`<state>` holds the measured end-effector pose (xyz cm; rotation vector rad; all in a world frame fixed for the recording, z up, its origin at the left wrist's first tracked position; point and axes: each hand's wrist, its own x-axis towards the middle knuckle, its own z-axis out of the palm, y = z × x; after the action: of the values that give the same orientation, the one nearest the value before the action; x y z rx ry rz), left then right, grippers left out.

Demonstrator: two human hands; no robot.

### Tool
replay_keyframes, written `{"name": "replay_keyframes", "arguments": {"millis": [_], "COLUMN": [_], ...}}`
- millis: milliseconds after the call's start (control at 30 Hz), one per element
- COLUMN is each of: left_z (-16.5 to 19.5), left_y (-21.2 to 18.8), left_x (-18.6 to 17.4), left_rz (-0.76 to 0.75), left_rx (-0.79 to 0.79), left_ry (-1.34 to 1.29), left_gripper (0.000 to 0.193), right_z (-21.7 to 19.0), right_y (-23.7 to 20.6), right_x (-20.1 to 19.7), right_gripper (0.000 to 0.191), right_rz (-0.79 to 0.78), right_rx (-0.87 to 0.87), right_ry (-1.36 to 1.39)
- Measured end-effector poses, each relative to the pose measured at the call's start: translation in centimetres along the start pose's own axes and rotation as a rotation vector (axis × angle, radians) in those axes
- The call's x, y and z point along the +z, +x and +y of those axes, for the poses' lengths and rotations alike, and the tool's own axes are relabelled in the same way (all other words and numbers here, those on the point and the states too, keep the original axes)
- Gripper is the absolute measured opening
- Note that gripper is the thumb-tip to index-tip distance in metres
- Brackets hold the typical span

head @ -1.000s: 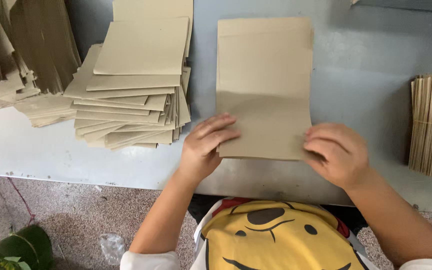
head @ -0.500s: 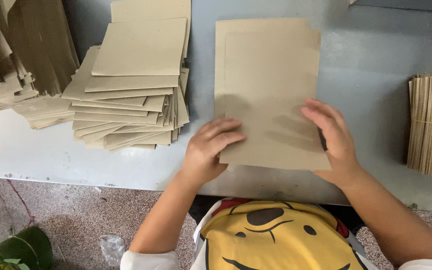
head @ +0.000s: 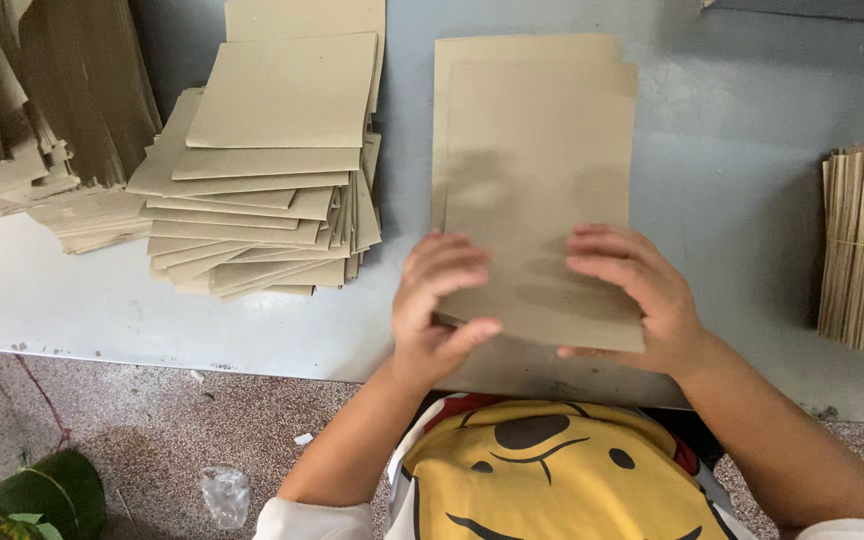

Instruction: The person folds brown paper sheets in half at a workbench, pressing the crease flat by hand, then places each folded sheet onto a growing stack on the left. They take a new flat sheet from the pile and repeat the folding cycle throughout the episode.

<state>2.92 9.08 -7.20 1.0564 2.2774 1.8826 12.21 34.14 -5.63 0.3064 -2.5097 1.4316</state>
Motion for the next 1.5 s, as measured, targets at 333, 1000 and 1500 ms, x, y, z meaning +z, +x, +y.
{"name": "replay_keyframes", "arguments": {"millis": [333,1000,1500], "left_z": [0.6,-0.2,-1.5], "left_y": [-1.3,3.1,3.8], "left_x": [0.8,-3.5,-0.9], "left_rz": [0.066,-0.311,-0.052], "left_rx": [-0.337,-0.040,-0.581], "left_ry": [-0.249,0.249,0.318], "left_gripper": [0.047,0.038,0.095], "right_z": [-0.3,1.3,2.5], "right_y": [-0.1,-0.8,3.3], "right_x": [0.7,-2.1,-0.1], "right_gripper": [0.049,0.052,0.055], "right_rz": [-0.027,-0.031,0.154], "right_rx": [-0.034,0.219,0.575], "right_ry": [0.009,0.868,-0.155]}}
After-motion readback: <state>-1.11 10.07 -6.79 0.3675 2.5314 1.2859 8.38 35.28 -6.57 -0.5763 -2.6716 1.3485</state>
